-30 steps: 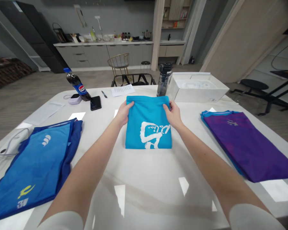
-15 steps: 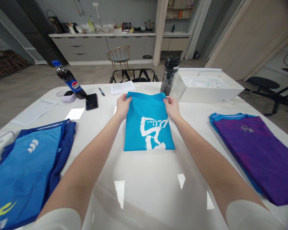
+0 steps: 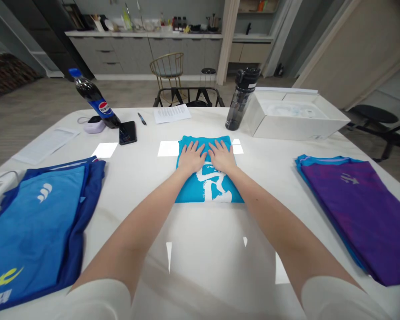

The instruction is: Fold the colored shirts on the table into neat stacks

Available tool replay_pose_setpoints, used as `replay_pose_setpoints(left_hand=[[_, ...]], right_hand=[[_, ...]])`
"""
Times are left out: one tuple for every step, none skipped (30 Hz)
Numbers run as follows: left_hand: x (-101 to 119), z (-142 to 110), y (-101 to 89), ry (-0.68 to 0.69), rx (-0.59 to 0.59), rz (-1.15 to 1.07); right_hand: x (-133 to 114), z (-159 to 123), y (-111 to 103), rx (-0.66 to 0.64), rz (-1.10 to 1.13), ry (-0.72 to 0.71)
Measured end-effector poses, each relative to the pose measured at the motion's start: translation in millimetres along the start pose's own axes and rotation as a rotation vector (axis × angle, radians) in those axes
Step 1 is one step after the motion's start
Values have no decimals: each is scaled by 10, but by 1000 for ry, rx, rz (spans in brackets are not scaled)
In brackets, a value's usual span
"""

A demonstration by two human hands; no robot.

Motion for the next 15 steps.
replay_pose_setpoints(left_hand=[[-19, -5, 27, -1, 7, 13], [-41, -12, 43, 4, 19, 18], [-63, -21, 48, 6, 26, 16], [-83, -33, 45, 7, 25, 10], [-96, -50, 35, 10, 20, 6], [-101, -76, 19, 15, 15, 8], [-98, -112, 0, 20, 16, 14], [-84, -160, -22, 32, 24, 23], [-55, -220, -40, 64, 29, 31], [-10, -292, -52, 125, 19, 35], [50, -376, -54, 203, -7, 33], [121, -468, -47, 278, -44, 26], [196, -567, -31, 330, -82, 21], [270, -666, -8, 344, -110, 21], [336, -762, 18, 314, -121, 28]], right_hand=[[5, 2, 44, -35, -6, 28], [15, 1, 74, -55, -8, 50], [27, -4, 89, -62, -8, 69], [39, -16, 94, -64, -6, 86], [48, -38, 90, -64, -6, 98], [55, -71, 80, -67, -8, 106], [60, -114, 67, -70, -11, 110], [63, -168, 52, -70, -15, 111], [65, -229, 37, -65, -23, 108], [63, -295, 22, -54, -34, 89], [53, -363, 10, -43, -48, 47], [34, -431, 4, -40, -60, -14], [9, -500, 6, -50, -65, -80], [-22, -570, 16, -72, -56, -130], [-55, -642, 34, -99, -34, -149]])
Point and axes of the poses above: each hand's wrist, its own z-axis towards the middle knuckle, its own y-axis out of the palm, x = y × z, the point moved 2 cm from there along z, towards the middle knuckle, and after that the axes turned 9 degrees about -x, right-handed, at the moved point
